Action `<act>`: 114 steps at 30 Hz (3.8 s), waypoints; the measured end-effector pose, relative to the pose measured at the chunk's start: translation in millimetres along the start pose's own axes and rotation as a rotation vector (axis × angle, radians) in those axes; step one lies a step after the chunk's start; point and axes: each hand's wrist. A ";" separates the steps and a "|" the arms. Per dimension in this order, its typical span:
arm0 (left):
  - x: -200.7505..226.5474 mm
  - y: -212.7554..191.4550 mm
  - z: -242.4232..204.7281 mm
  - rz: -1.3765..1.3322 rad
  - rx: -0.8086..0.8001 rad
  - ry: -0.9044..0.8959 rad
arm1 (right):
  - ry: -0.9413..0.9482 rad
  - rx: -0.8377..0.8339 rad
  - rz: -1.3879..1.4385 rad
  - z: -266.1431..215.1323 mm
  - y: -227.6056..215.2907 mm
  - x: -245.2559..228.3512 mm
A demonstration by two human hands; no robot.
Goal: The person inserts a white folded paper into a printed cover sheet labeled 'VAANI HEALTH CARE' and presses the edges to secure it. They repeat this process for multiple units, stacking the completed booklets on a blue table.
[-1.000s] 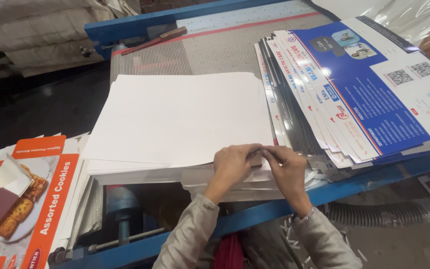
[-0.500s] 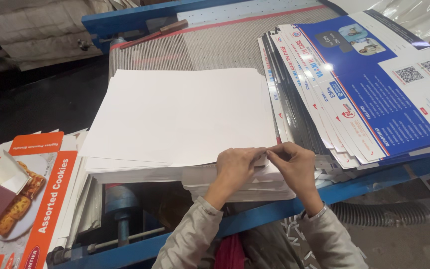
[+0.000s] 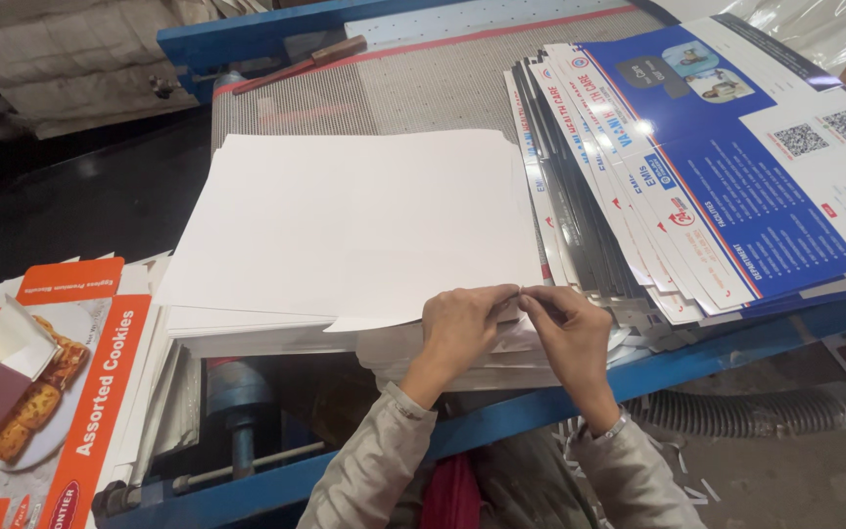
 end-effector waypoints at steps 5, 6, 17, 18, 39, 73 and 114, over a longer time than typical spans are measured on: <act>0.9 1.0 -1.4 0.002 0.013 0.001 | -0.148 0.073 -0.133 6.4 10.2 1.5; 0.5 1.8 -1.3 0.000 0.012 0.002 | -0.153 0.086 -0.176 8.0 13.1 2.6; -5.0 -13.0 -1.3 -0.097 0.126 -0.041 | 0.223 0.408 -0.289 -69.8 -82.2 48.1; -5.3 -14.0 -1.9 -0.100 0.129 -0.038 | 0.227 0.425 -0.309 -91.0 -104.1 44.6; -10.0 -4.3 -1.1 -0.121 0.111 -0.037 | -0.172 -0.091 -0.538 12.6 13.9 34.3; -111.9 -50.9 10.0 0.383 -0.295 -0.288 | -0.618 -0.875 -0.454 105.0 150.7 15.9; -72.3 4.4 30.1 0.338 -0.414 -0.066 | -0.209 -0.786 -0.615 120.1 61.4 34.4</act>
Point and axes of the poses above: each hand's wrist, its own z-axis towards the middle knuckle, its own y-axis out of the palm, x = y × z, and after that the axes turned 8 degrees about -x, right-handed
